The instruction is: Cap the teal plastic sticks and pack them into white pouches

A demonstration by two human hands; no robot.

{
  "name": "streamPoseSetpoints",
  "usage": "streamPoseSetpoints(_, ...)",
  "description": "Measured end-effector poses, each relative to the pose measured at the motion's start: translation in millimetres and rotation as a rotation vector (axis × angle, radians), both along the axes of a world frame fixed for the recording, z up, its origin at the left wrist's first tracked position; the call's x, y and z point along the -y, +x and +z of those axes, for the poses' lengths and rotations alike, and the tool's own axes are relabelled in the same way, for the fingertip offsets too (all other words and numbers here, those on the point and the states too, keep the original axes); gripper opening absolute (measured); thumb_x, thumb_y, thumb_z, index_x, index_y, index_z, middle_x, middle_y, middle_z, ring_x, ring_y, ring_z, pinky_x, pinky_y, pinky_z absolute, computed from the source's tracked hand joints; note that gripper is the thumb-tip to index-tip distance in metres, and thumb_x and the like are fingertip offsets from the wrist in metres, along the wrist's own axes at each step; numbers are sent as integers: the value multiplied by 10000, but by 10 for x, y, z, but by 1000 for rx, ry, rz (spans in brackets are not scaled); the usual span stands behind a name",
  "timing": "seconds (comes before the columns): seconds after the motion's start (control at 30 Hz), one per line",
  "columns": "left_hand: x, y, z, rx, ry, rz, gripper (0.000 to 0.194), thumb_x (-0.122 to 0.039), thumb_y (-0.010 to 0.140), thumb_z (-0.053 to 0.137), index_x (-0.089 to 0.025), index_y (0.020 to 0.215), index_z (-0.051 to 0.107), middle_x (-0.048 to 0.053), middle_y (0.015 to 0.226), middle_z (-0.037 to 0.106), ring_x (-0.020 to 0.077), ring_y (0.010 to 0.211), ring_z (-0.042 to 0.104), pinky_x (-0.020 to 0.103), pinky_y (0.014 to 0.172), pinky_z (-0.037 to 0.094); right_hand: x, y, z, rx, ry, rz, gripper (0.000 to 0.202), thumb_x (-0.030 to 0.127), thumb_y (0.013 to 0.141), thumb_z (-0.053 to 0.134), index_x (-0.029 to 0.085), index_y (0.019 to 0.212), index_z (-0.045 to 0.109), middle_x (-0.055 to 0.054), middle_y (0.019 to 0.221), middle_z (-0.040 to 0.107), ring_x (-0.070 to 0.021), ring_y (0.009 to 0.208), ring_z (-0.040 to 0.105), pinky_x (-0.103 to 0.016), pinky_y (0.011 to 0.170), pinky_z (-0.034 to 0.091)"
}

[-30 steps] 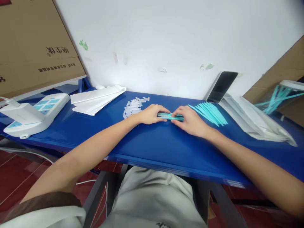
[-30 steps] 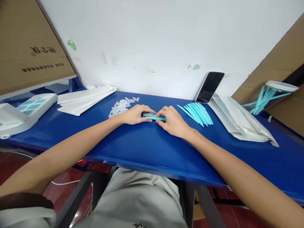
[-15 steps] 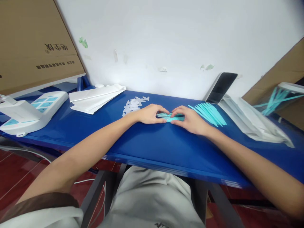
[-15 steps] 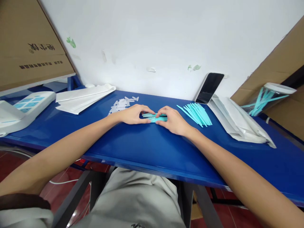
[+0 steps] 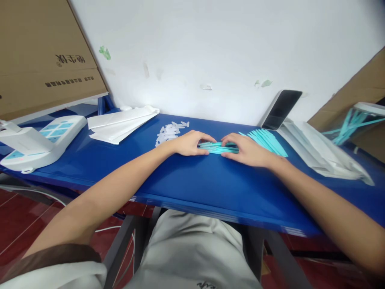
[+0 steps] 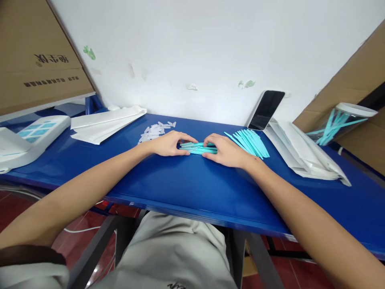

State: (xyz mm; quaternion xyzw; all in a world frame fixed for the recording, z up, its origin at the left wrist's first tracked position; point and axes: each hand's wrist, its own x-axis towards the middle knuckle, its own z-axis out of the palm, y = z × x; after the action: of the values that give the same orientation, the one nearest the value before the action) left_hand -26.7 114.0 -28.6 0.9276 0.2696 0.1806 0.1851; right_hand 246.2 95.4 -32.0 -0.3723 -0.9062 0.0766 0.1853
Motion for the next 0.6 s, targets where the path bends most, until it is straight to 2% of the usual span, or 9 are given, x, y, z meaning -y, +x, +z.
streamPoseSetpoints(0.2,-13,-16,2,-13,2,-26,428,-341,898,743,-199,1302,744,77,1236,762,222,998,702,313,872,507,-19,-6,2,-37,-40,14,278,468,883,667,225,1000,735,-127,1207,744,-332,1089,701,-486,982,534)
streamPoseSetpoints(0.6,-20,-15,-27,-72,19,37,569,-439,881,759,-187,1388,693,99,1345,719,290,1185,647,383,1011,486,-8,-22,-5,-66,-67,11,263,464,885,666,228,974,738,-122,1200,744,-318,1063,709,-489,978,542)
